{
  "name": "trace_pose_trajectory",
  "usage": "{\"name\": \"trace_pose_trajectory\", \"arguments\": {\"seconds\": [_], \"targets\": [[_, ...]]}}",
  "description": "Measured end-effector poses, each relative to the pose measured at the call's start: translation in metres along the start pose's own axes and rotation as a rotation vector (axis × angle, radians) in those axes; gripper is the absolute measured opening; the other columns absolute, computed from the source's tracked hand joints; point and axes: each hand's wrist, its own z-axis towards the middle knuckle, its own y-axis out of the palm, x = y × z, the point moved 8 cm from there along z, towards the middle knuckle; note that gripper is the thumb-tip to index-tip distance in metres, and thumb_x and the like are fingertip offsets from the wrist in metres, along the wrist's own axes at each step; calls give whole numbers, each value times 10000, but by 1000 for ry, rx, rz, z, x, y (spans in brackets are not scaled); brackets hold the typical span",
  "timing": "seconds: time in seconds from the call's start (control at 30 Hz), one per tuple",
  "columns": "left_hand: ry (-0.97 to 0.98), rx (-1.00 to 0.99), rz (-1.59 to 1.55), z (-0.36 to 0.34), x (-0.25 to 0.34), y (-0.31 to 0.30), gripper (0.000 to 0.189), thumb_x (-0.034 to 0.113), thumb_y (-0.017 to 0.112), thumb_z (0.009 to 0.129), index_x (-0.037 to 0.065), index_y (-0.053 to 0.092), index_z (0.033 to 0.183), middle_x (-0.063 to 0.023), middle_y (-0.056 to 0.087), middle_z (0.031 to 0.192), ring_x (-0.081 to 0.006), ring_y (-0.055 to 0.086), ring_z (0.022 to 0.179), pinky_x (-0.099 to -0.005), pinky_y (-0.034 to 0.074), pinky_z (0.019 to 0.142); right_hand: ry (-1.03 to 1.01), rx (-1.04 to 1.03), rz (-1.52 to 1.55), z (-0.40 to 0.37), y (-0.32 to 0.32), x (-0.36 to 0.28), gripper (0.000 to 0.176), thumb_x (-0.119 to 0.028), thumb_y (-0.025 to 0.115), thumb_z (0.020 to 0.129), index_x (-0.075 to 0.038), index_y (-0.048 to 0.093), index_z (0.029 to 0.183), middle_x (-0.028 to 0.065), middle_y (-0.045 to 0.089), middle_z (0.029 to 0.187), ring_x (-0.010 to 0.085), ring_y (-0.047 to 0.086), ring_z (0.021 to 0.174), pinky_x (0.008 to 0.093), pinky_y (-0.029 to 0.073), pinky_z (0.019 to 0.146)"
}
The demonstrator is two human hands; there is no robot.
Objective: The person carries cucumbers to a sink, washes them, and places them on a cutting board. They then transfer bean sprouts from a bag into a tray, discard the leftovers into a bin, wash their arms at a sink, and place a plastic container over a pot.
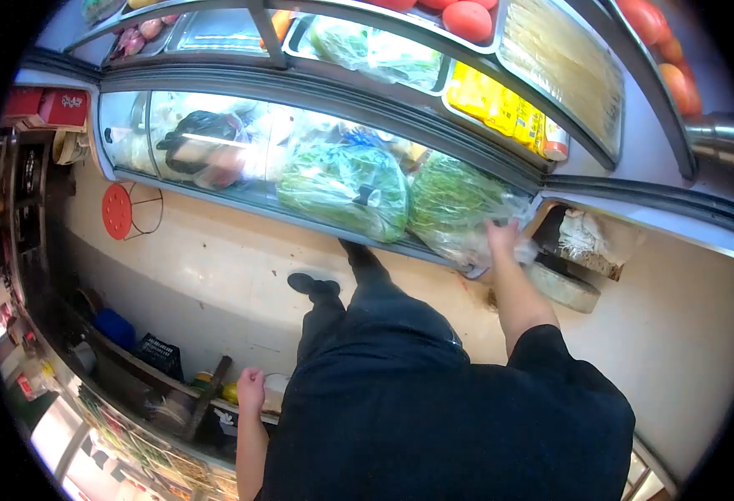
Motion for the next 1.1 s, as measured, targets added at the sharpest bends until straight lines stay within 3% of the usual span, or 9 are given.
{"name": "trace_pose_trajectory", "arguments": {"seconds": [0.07, 0.13, 0.27, 0.47, 0.63, 0.83, 0.9, 1.03, 1.1], "targets": [[21, 3, 41, -8, 34, -1, 231, 172, 601, 819, -7, 607, 964, -134, 656, 863, -220, 630, 806, -318, 487, 735, 49, -35, 276, 11, 22, 10, 836, -331, 768, 670, -54, 354, 1341, 205, 401, 1349, 360, 359, 1260, 497, 347, 993], [37, 11, 76, -22, 66, 2, 233, 164, 603, 817, -8, 605, 973, -134, 656, 864, -218, 630, 809, -316, 488, 736, 548, -153, 886, -18, 25, -12, 835, -319, 780, 657, -3, 378, 1318, 159, 494, 1253, 315, 472, 1147, 423, 411, 927], [46, -29, 88, -49, 112, 7, 255, 173, 603, 824, -10, 601, 1000, -141, 657, 892, -217, 631, 837, -317, 486, 759, 421, -560, 1366, 20, 97, -60, 722, -283, 742, 710, -11, 410, 1290, 127, 527, 1200, 283, 496, 1099, 396, 421, 904], [-22, -42, 139, -55, 78, 19, 265, 180, 601, 833, -5, 602, 1024, -141, 657, 920, -212, 630, 855, -314, 484, 776, -292, -303, 437, 8, 135, -166, 339, -300, 611, 826, -32, 611, 1034, 208, 614, 1039, 379, 571, 979, 442, 443, 848], [13, -107, 160, -62, 79, 30, 274, 172, 596, 840, -8, 598, 1046, -138, 658, 932, -208, 631, 867, -309, 487, 776, -590, -431, 281, -25, 140, -260, 345, -326, 503, 872, -55, 613, 1056, 235, 580, 1101, 423, 550, 1000, 460, 441, 864], [-45, -128, 187, -64, 93, 28, 261, 161, 591, 844, -1, 595, 1049, -126, 656, 946, -199, 626, 858, -304, 489, 761, -366, -671, -218, 28, 192, -224, 493, -435, 409, 902, -101, 503, 1251, 210, 519, 1250, 395, 477, 1168, 443, 372, 996], [-3, -106, 116, -57, 93, 27, 245, 161, 590, 847, 6, 596, 1036, -116, 654, 940, -192, 620, 855, -299, 484, 767, -460, -495, -90, 52, 199, -199, 540, -463, 400, 900, -105, 438, 1304, 206, 492, 1282, 394, 457, 1191, 443, 355, 1012], [-77, -85, 69, -54, 98, 23, 234, 157, 587, 848, 7, 595, 1027, -110, 653, 933, -189, 616, 864, -295, 475, 789, -296, -639, -132, 15, 127, -210, 672, -590, 283, 897, -84, 476, 1294, 212, 411, 1358, 369, 412, 1245, 423, 293, 1053], [-18, -64, 82, -52, 106, 23, 243, 167, 597, 843, 9, 595, 1027, -106, 653, 932, -191, 616, 862, -297, 471, 797, -455, -489, -65, -18, 96, -222, 645, -505, 412, 885, -78, 364, 1366, 255, 328, 1398, 398, 402, 1239, 410, 292, 1053]]}}
